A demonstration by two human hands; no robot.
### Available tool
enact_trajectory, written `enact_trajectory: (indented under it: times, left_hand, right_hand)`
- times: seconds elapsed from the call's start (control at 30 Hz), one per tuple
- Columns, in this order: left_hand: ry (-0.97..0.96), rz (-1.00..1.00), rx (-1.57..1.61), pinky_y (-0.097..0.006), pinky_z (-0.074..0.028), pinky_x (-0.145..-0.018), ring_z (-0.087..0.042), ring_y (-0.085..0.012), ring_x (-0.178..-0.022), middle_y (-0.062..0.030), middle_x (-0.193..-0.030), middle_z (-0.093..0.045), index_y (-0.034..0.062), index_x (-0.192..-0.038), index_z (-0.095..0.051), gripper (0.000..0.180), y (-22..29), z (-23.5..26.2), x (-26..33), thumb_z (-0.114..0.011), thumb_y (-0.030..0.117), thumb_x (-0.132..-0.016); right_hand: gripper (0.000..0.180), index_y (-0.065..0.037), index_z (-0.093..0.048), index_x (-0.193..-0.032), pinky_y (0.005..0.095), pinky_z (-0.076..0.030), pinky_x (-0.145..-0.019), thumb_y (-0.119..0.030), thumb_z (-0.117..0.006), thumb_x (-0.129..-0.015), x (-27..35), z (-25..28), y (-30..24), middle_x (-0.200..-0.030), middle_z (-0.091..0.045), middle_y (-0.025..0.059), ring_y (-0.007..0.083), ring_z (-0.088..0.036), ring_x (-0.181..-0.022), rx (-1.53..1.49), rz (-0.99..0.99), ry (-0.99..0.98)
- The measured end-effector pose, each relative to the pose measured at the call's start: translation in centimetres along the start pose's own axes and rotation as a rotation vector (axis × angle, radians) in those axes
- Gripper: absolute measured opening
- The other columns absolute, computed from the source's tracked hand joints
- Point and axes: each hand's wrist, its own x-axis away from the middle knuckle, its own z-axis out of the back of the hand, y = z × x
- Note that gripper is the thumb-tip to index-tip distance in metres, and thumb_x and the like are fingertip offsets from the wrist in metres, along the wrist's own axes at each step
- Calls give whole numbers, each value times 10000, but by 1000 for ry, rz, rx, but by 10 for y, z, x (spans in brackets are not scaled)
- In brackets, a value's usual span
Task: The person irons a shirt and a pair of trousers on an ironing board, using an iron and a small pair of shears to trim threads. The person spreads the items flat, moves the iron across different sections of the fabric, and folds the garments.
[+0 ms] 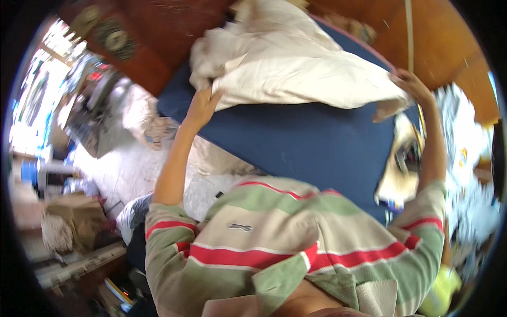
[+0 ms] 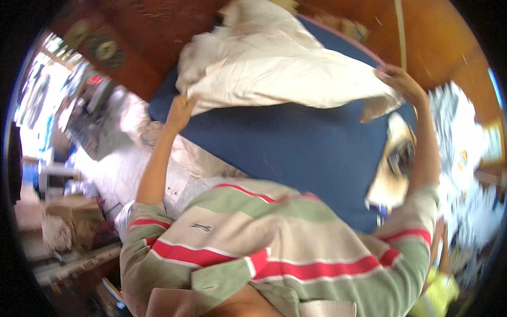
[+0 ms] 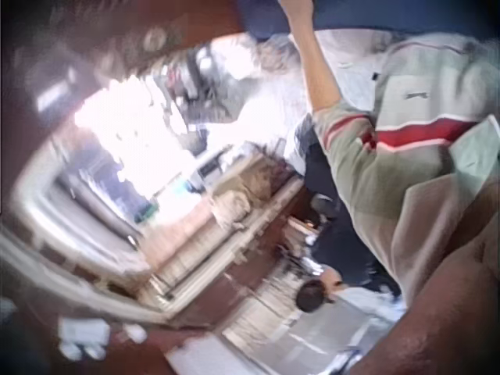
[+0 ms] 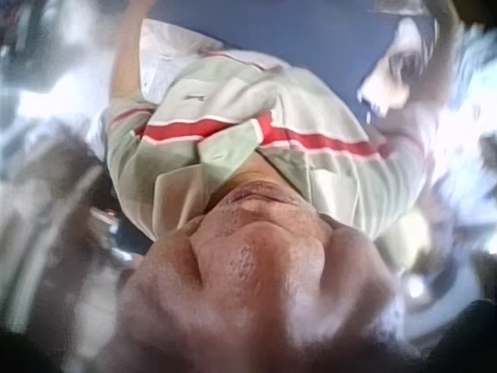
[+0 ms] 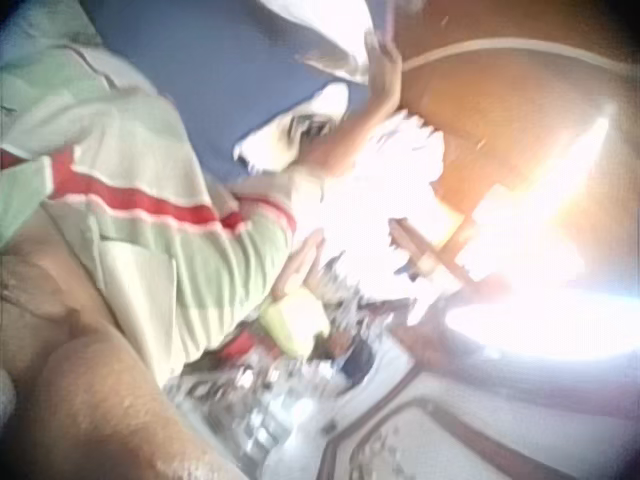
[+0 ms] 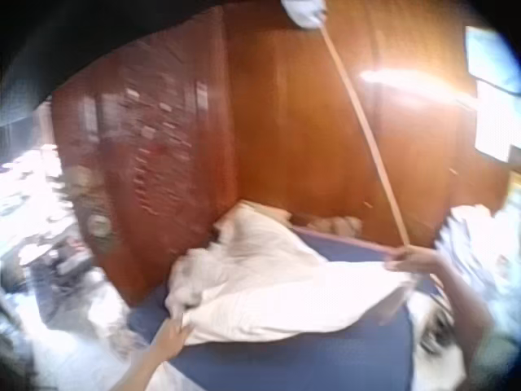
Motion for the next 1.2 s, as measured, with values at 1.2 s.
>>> enact_trajectory:
  times: [1.2]
  left_hand:
    - [-684, -352, -440, -549, -188, -1015, -477, -200, -1112, -14, -1071, -612, 161, -1023, -623, 213, 102, -262, -137, -509, 258, -872]
  right_hand:
    - [244, -69, -603, -945, 443, -409, -813, -286, -549, -847, 41, -183, 177, -1044, -554, 69, 293, -509, -972, 510, -224, 499]
